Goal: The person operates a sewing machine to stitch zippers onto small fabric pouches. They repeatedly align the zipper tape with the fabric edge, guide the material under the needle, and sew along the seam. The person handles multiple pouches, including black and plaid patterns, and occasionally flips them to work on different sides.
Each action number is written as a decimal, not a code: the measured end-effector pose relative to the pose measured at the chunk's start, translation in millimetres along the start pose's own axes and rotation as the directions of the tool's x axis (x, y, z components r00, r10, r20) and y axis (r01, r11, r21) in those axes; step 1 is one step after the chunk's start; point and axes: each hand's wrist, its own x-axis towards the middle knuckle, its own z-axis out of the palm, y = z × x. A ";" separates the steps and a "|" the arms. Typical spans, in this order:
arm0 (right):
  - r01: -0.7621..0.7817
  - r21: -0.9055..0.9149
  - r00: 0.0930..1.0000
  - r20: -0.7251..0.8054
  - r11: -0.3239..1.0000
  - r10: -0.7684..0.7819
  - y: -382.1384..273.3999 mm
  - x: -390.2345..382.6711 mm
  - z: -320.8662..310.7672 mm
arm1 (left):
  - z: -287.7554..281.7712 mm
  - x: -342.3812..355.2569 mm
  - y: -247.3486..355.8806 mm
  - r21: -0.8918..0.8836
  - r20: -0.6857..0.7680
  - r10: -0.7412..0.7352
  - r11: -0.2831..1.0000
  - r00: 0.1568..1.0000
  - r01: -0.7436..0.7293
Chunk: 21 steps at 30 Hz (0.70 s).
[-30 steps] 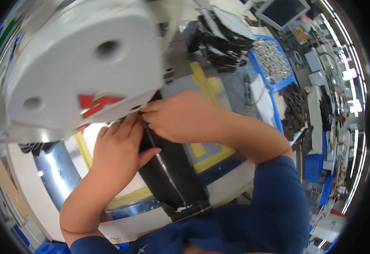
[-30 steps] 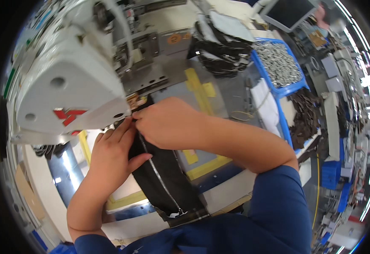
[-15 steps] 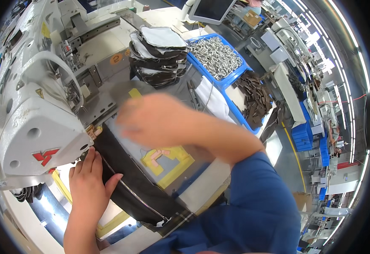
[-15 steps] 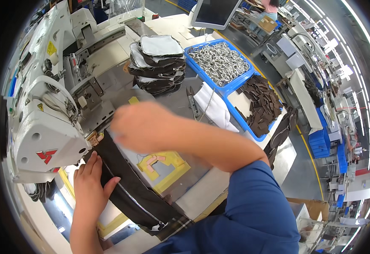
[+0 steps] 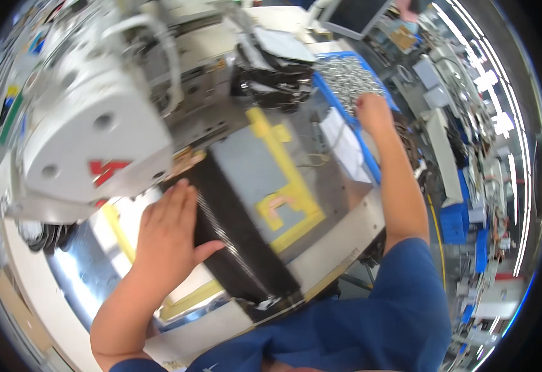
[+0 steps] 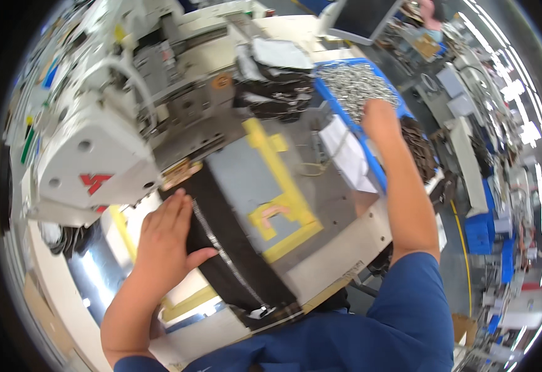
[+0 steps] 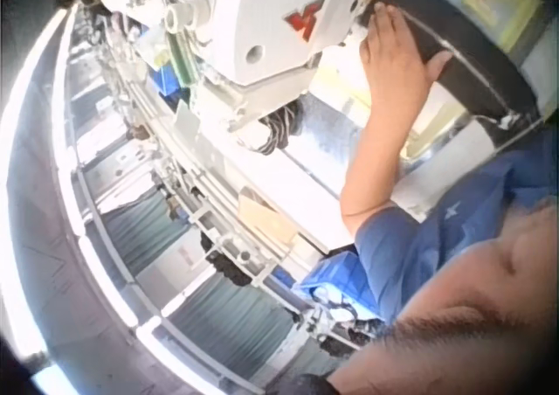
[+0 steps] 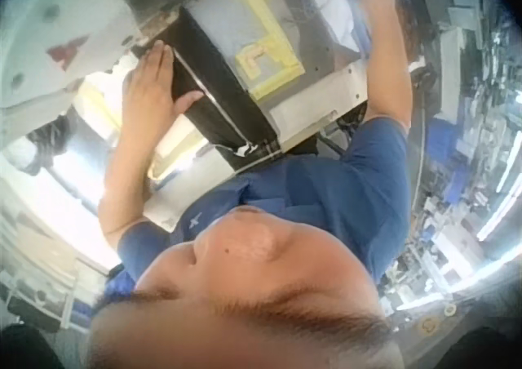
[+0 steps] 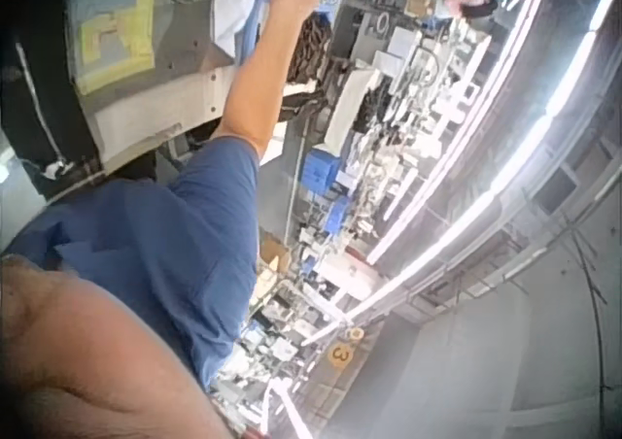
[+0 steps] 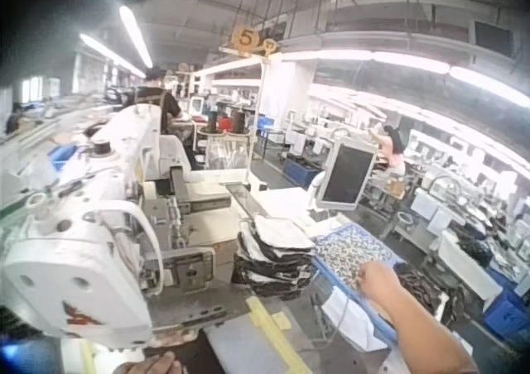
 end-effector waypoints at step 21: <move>0.609 0.752 0.527 -0.148 0.251 -0.837 -277.9 -97.2 -39.9 | 9.8 -5.0 -5.7 -0.052 -0.142 0.085 0.994 0.986 -0.093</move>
